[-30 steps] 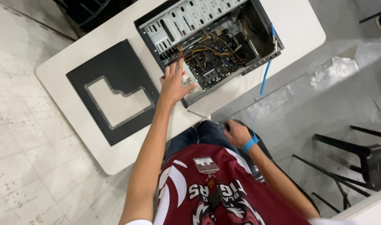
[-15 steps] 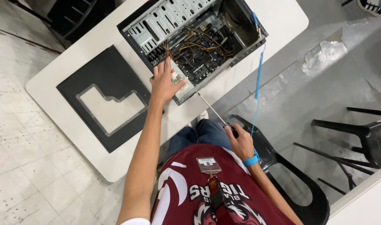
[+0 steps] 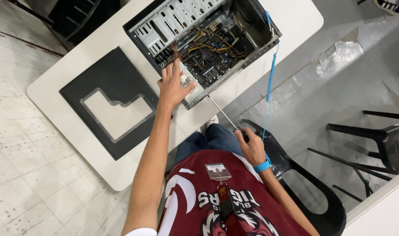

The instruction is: The person uses a screwdriver to tighten screws on the side of a computer case while seated at a white table. They repeatedly place the screwdriver down and pick it back up while adjusting the case and internal components.

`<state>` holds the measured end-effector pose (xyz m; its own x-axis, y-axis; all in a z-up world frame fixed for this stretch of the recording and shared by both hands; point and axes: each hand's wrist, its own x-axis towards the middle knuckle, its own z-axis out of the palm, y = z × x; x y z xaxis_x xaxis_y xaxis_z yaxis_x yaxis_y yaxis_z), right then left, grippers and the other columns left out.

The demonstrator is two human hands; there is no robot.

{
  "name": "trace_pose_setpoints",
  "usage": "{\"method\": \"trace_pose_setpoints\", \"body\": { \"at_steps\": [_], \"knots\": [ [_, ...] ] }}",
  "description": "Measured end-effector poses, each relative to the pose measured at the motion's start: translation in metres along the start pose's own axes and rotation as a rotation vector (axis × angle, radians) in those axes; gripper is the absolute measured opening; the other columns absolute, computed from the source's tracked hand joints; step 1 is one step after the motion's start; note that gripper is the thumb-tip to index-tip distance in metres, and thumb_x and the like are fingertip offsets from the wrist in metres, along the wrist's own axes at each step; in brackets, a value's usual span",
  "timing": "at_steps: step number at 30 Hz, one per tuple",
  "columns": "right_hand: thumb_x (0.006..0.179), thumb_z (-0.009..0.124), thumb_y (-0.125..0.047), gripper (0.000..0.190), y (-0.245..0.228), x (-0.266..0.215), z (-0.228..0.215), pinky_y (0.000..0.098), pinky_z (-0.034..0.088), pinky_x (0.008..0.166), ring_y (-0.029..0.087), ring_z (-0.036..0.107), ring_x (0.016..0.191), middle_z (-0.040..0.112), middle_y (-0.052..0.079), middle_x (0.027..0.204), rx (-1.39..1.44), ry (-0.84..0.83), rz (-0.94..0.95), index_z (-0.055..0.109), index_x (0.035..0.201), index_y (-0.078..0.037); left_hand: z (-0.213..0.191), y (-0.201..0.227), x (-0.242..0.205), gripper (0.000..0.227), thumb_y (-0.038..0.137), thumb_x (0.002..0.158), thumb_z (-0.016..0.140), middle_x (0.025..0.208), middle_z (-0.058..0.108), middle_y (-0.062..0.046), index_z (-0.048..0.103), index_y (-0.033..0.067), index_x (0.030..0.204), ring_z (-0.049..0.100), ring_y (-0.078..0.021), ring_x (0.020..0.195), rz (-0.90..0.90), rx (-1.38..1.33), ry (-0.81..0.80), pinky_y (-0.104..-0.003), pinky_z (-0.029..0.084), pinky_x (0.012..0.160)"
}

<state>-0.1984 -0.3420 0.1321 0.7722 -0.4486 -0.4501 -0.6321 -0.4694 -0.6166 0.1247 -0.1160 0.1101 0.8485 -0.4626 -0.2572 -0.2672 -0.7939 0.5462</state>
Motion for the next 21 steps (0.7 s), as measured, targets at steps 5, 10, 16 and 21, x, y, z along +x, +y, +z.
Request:
{"method": "trace_pose_setpoints", "body": {
  "at_steps": [5, 10, 16, 21],
  "knots": [
    [0.122, 0.062, -0.044, 0.039, 0.003, -0.002, 0.013, 0.052, 0.062, 0.078, 0.037, 0.078, 0.088, 0.081, 0.023, 0.094, 0.115, -0.03, 0.021, 0.078, 0.129, -0.009, 0.001, 0.0, 0.0, 0.112, 0.064, 0.104, 0.08, 0.173, 0.041, -0.017, 0.022, 0.0092, 0.183, 0.038, -0.0342, 0.157, -0.002, 0.002, 0.003, -0.082, 0.048, 0.111],
    [0.121, 0.064, -0.037, 0.035, 0.014, 0.0, 0.033, 0.05, 0.063, 0.08, 0.033, 0.077, 0.09, 0.081, 0.023, 0.095, 0.224, -0.064, 0.049, 0.079, 0.127, -0.006, -0.002, 0.002, -0.001, 0.11, 0.062, 0.105, 0.08, 0.173, 0.041, -0.018, 0.022, 0.0083, 0.182, 0.038, -0.0345, 0.158, 0.0, -0.006, 0.002, -0.082, 0.047, 0.111],
    [0.125, 0.05, -0.041, 0.045, 0.012, 0.001, 0.041, 0.0336, 0.056, 0.052, 0.022, 0.07, 0.066, 0.07, 0.015, 0.078, 0.5, -0.293, 0.066, 0.074, 0.106, -0.008, 0.0, 0.001, -0.001, 0.111, 0.063, 0.105, 0.081, 0.173, 0.04, -0.017, 0.022, 0.0092, 0.182, 0.037, -0.0339, 0.159, -0.007, -0.009, -0.003, -0.082, 0.046, 0.112],
    [0.124, 0.052, -0.04, 0.044, 0.004, 0.001, 0.039, 0.0389, 0.059, 0.059, 0.025, 0.074, 0.067, 0.074, 0.015, 0.078, 0.442, -0.436, 0.069, 0.075, 0.104, -0.008, -0.004, 0.006, -0.004, 0.109, 0.059, 0.105, 0.082, 0.173, 0.041, -0.017, 0.023, 0.0101, 0.182, 0.037, -0.0333, 0.158, -0.016, -0.032, 0.002, -0.082, 0.045, 0.114]
  ]
}}
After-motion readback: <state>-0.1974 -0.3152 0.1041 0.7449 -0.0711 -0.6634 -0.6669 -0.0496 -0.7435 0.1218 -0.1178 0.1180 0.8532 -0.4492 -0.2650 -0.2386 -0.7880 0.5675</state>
